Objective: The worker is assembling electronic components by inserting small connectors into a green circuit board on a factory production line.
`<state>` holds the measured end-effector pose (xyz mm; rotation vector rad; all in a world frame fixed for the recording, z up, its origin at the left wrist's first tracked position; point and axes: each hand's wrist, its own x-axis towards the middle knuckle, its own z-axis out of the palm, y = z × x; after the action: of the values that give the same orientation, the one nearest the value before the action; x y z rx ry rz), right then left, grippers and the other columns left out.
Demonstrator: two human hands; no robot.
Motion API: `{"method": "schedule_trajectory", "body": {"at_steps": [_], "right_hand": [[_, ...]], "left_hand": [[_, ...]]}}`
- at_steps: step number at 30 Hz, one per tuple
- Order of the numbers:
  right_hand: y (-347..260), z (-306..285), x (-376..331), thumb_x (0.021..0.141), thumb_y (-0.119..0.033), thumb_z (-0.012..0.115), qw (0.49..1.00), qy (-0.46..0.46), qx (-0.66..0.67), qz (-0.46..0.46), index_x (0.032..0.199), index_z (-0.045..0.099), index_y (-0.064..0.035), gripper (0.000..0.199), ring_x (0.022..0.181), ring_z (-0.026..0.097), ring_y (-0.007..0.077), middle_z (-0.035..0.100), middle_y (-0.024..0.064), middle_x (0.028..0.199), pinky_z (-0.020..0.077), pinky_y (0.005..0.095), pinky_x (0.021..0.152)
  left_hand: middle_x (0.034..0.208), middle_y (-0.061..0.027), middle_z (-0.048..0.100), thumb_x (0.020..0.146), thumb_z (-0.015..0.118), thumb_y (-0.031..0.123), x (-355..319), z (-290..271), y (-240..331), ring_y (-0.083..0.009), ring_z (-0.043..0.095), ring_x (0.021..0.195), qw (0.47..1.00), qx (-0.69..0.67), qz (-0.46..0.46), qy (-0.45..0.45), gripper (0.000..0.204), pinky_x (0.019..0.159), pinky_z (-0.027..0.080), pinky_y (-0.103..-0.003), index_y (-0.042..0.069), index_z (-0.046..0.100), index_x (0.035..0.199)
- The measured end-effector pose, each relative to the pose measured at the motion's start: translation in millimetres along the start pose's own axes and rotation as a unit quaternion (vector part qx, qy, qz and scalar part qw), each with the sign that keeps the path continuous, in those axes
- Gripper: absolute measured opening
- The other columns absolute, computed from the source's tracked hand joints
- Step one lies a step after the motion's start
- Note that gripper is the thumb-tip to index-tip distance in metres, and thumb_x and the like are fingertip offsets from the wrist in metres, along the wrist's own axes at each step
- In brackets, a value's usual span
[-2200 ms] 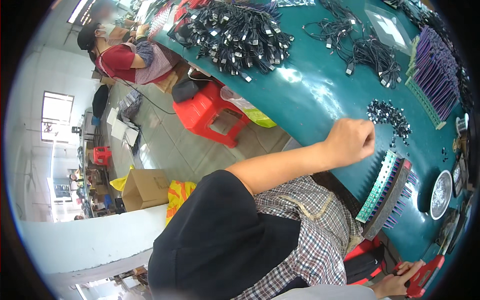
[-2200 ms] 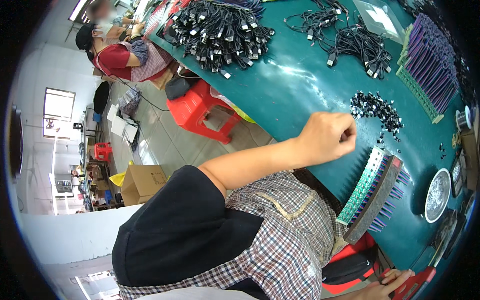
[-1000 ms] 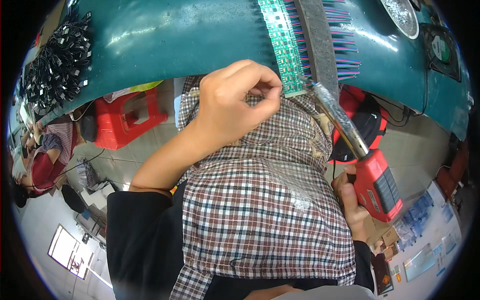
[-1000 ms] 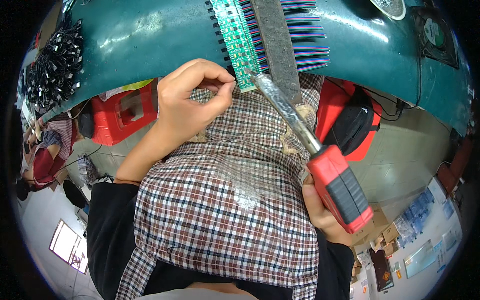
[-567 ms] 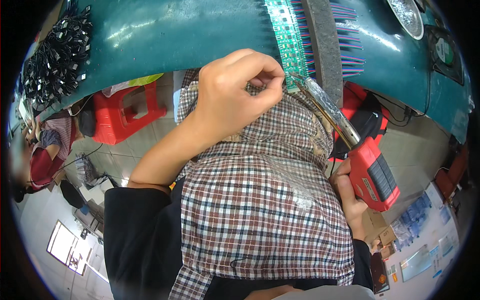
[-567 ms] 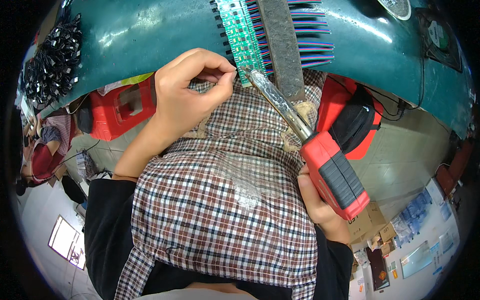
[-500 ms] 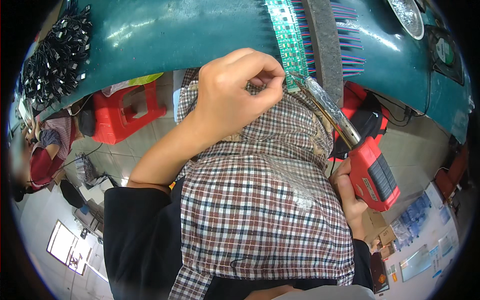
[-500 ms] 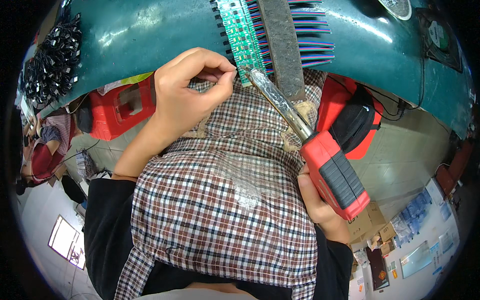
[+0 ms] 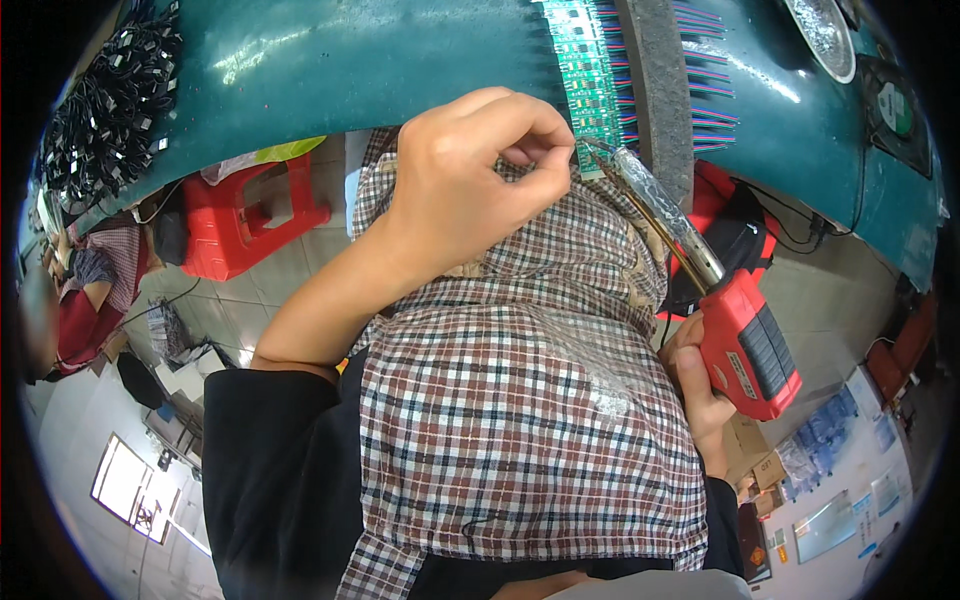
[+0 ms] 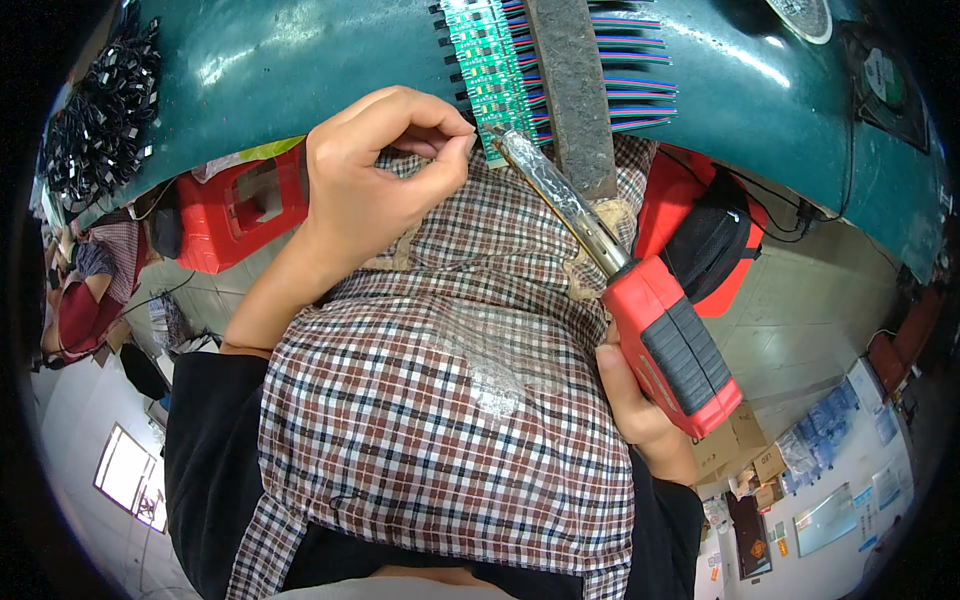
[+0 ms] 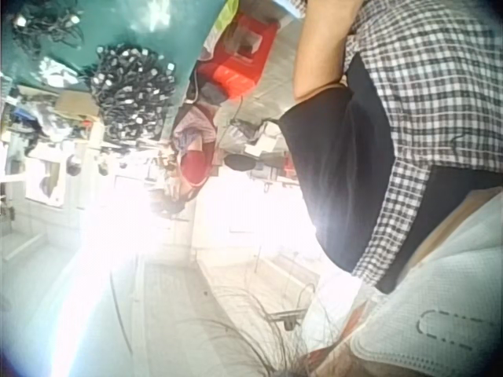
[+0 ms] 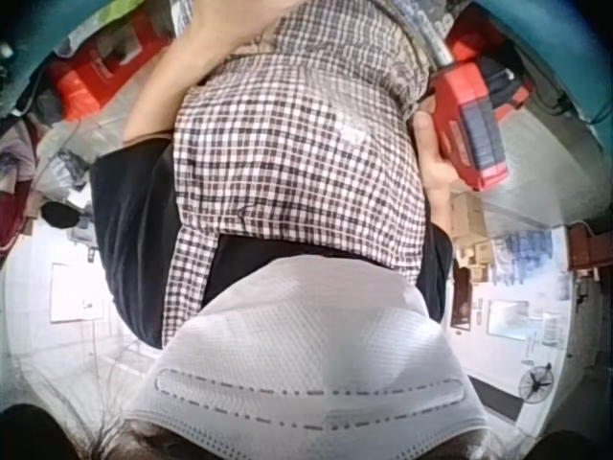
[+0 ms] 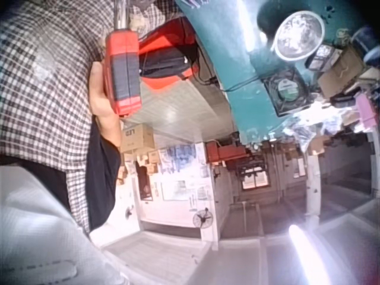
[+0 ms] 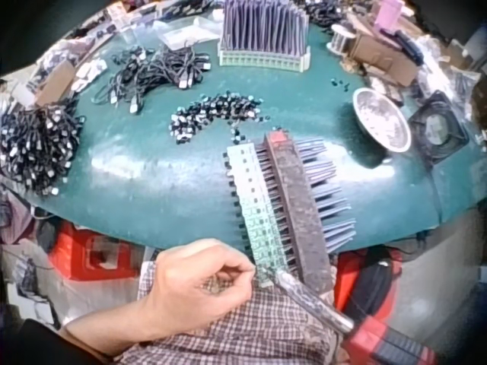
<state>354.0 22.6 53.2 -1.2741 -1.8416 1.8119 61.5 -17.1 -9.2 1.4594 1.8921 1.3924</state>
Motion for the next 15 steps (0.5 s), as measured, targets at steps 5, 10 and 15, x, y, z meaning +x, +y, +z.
{"method": "schedule_trajectory", "body": {"at_steps": [5, 10, 15], "right_hand": [[3.2, -0.1, -0.6, 0.088, 0.001, 0.066, 1.000, 0.004, 0.014, 0.006, 0.113, 0.064, 0.0035, 0.024, 0.085, 0.061, 0.0167, 0.065, 0.0060, 0.093, 0.0494, 0.0317, 0.079], [-8.2, 10.6, 6.2, 0.087, -0.002, 0.063, 0.999, 0.026, -0.011, 0.022, 0.094, 0.053, -0.0008, 0.012, 0.070, 0.049, 0.0138, 0.053, 0.0066, 0.081, 0.0411, 0.0273, 0.063], [-7.7, 15.7, -1.9, 0.087, -0.002, 0.063, 0.995, 0.087, -0.028, 0.046, 0.092, 0.055, 0.0006, 0.010, 0.067, 0.049, 0.0140, 0.053, 0.0068, 0.080, 0.0415, 0.0280, 0.062]], "left_hand": [[0.075, -0.0050, 0.068, 0.073, 0.074, -0.001, 0.3, 1.1, -1.2, -0.0135, 0.068, 0.064, 1.000, -0.003, -0.004, -0.004, 0.011, 0.057, 0.054, -0.024, 0.005, 0.067, 0.079], [0.076, -0.0053, 0.068, 0.072, 0.074, -0.001, -0.7, 0.8, -3.2, -0.0135, 0.069, 0.065, 1.000, -0.002, -0.008, -0.004, 0.011, 0.057, 0.055, -0.024, 0.004, 0.068, 0.080], [0.076, -0.0053, 0.068, 0.072, 0.074, -0.001, 0.0, -0.6, -3.2, -0.0135, 0.069, 0.065, 1.000, -0.008, -0.009, -0.007, 0.011, 0.058, 0.055, -0.024, 0.004, 0.068, 0.080]]}}
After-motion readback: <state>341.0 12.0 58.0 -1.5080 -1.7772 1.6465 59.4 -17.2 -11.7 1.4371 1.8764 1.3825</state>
